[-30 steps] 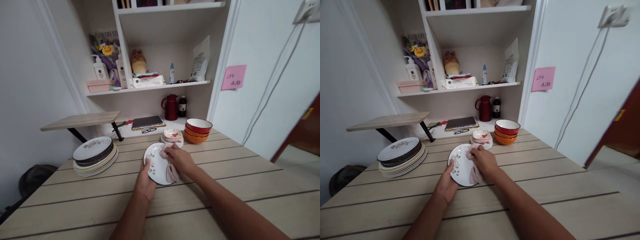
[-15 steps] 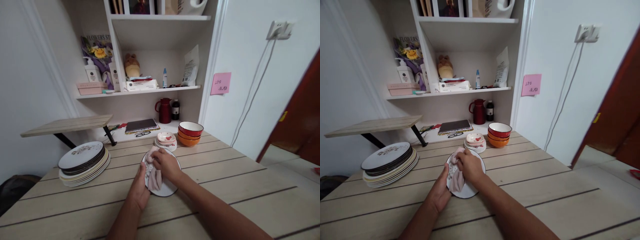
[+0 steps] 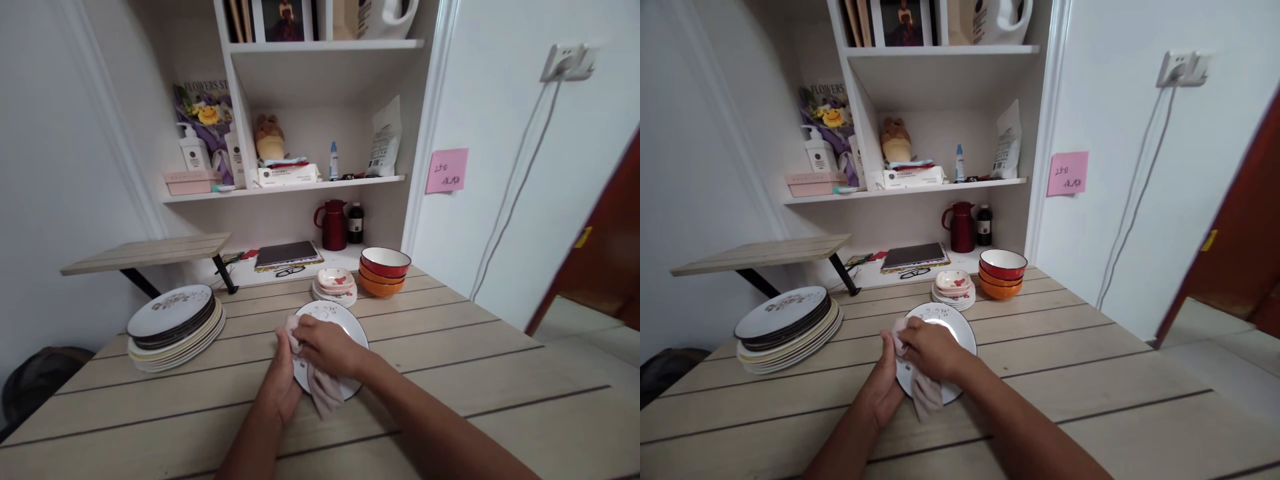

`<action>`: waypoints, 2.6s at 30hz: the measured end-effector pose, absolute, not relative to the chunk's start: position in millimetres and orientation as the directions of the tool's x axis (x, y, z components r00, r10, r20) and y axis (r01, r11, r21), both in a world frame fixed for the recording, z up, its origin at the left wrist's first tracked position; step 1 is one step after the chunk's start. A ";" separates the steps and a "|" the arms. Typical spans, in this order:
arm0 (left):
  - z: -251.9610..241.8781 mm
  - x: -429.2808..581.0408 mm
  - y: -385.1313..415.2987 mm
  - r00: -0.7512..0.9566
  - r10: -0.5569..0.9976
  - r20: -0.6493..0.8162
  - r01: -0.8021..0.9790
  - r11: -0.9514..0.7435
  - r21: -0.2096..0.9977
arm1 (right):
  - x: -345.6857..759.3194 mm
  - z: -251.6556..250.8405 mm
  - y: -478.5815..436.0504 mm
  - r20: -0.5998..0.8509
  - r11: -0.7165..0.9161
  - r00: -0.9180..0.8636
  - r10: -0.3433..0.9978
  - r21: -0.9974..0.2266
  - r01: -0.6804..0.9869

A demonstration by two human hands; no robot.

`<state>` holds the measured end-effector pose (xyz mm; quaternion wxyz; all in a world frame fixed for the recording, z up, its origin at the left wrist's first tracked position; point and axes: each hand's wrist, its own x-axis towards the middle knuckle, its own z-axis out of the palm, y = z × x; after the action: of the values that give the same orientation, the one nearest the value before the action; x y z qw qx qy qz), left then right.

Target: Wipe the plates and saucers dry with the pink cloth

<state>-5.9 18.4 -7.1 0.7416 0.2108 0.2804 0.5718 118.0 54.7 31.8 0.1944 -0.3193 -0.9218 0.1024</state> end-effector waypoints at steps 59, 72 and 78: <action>-6.1 -1.8 17.6 0.091 0.978 -0.185 -0.722 0.193 0.665 | 131.6 32.8 51.1 0.296 0.599 -0.521 0.801 -0.379 0.705; -3.4 -1.6 15.2 -0.031 0.979 -0.200 -0.698 0.122 0.705 | 171.2 41.7 67.8 0.179 0.287 -0.255 0.950 -0.187 0.939; -5.0 -1.6 14.9 -0.081 0.970 -0.230 -0.717 0.104 0.690 | 172.1 42.6 54.2 0.004 0.461 -0.467 0.884 -0.166 0.872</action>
<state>-1.6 14.9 -5.0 0.6536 0.1793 0.3531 0.6450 172.1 54.2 42.6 0.0447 -0.5144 -0.8535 0.0702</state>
